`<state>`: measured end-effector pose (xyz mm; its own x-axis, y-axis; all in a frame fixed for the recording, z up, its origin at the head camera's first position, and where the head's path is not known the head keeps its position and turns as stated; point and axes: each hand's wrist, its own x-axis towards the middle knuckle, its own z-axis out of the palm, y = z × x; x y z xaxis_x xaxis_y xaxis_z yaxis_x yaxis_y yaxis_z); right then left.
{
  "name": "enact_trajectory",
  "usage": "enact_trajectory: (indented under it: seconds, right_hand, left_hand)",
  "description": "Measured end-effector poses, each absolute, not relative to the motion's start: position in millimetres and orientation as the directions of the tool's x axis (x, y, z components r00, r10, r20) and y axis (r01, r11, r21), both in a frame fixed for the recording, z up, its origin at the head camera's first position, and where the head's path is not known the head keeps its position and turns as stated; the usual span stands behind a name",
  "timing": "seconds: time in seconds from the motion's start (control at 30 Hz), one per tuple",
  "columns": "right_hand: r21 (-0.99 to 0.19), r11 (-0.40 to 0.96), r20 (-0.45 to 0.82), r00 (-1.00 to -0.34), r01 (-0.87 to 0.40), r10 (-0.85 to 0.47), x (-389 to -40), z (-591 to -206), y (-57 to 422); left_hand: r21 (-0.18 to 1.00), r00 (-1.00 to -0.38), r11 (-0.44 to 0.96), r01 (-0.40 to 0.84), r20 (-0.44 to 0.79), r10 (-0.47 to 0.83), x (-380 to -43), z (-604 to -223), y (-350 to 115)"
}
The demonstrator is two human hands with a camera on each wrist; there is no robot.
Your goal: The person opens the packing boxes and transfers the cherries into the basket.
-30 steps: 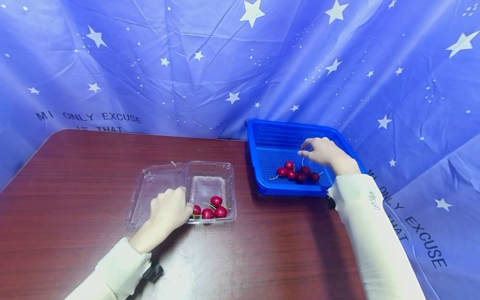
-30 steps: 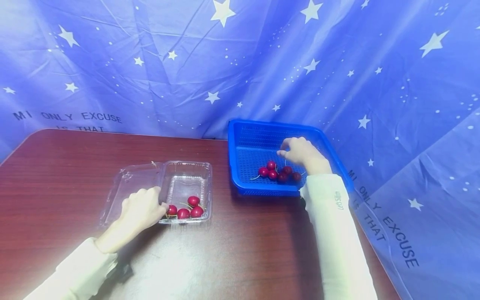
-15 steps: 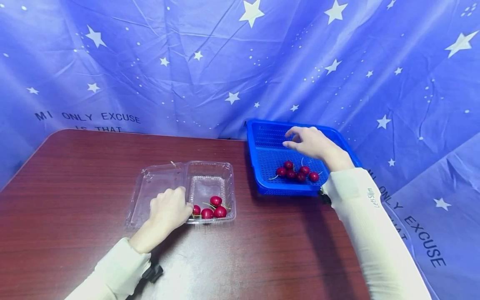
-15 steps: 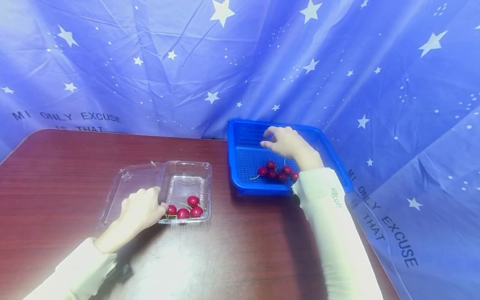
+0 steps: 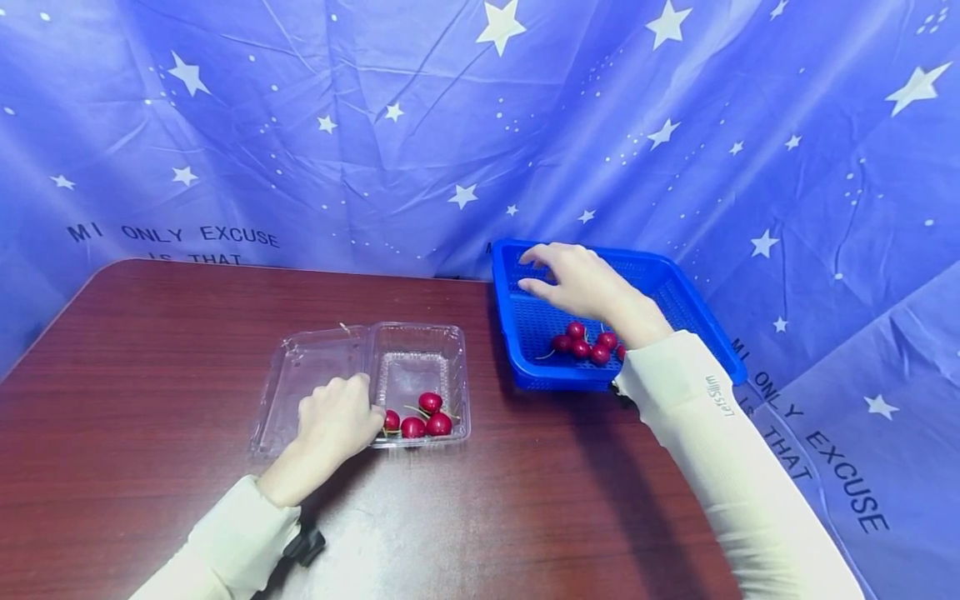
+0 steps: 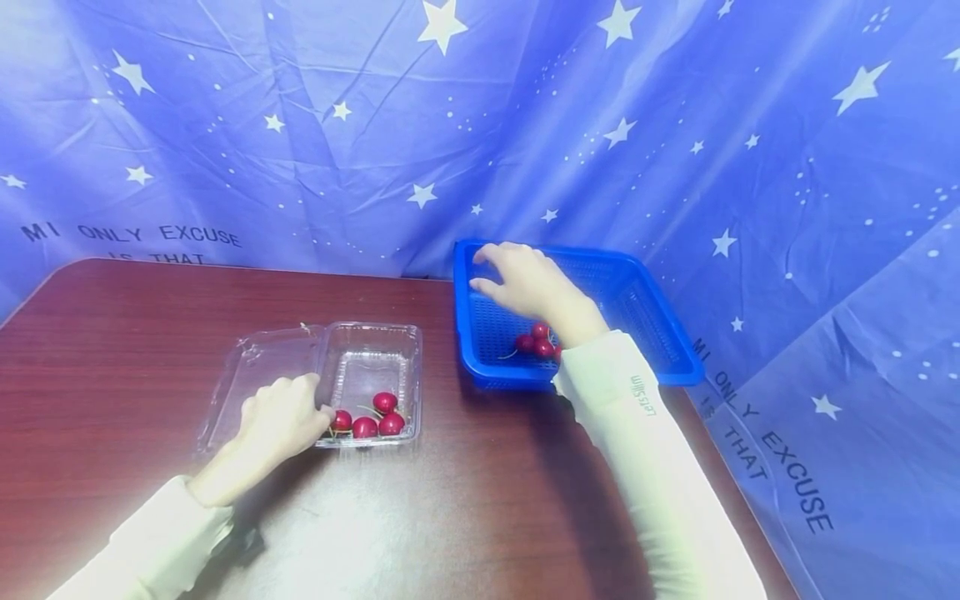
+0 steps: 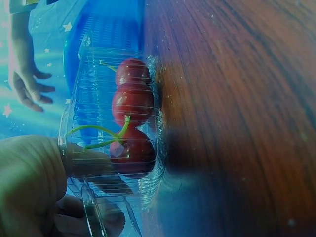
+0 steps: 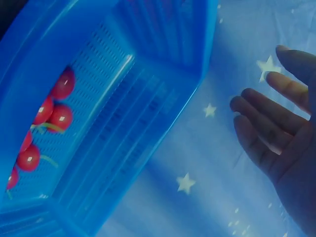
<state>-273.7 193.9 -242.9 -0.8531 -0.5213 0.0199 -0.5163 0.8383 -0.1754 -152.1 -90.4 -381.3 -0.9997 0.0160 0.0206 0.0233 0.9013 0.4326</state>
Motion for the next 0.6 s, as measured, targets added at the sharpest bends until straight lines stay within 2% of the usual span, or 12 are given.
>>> enact_trajectory:
  seconds: [0.2,0.6]
  right_hand:
    - [-0.166,0.791,0.059,-0.807,-0.589,-0.588,-268,-248,168]
    - [-0.215,0.671,0.029,-0.691,-0.71,-0.722,-253,-279,121]
  left_hand:
    - [0.433,-1.0,0.901,0.022,0.018,0.016,-152,-382,-91]
    - [0.435,-1.0,0.9,0.02,0.023,0.011,-152,-382,-90]
